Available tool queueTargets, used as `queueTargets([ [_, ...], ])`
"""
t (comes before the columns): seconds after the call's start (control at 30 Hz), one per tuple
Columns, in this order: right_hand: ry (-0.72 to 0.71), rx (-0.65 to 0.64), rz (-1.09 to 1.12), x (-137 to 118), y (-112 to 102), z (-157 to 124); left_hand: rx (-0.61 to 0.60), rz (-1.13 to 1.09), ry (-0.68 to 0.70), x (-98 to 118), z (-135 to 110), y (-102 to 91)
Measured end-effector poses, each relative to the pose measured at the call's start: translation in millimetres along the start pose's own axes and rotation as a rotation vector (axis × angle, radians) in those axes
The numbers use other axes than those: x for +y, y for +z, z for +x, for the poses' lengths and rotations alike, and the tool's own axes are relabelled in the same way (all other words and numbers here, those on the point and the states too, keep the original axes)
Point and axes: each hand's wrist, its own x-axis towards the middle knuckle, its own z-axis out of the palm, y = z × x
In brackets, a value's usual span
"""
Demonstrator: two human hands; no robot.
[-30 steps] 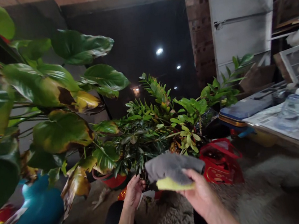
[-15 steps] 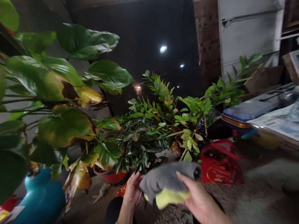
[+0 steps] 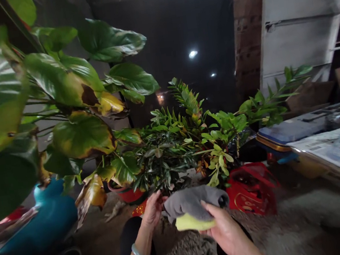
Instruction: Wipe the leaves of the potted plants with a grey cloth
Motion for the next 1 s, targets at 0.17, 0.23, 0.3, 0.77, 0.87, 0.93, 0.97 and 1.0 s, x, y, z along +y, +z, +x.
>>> queueTargets([
  [0.17, -0.206, -0.084, 0.174, -56, 42, 12, -0.018, 0.052, -0.009, 2, -1, 1.4],
  [0.23, -0.185, -0.026, 0.168, -54, 48, 21, -0.013, 0.048, -0.006, 2, -2, 2.7],
  [0.3, -0.112, 0.058, 0.125, -34, 44, 25, 0.013, 0.021, 0.008, 1, -2, 3.2],
  [0.77, -0.247, -0.056, 0.018, -38, 83, 7, -0.102, 0.009, -0.073, 6, -6, 0.9],
  [0.87, -0.029, 0.110, -0.043, 0, 66, 9, -0.144, 0.005, -0.071, 8, -9, 2.1],
  [0.93, 0.056, 0.122, -0.064, 25, 52, -1, -0.116, 0.012, -0.062, 7, -11, 1.9],
  [0.97, 0.071, 0.083, -0.080, 32, 47, -8, -0.076, 0.021, -0.043, 6, -11, 1.7],
  [1.0, 0.055, 0.027, -0.099, 34, 44, -15, -0.031, 0.031, -0.018, 6, -12, 1.4],
])
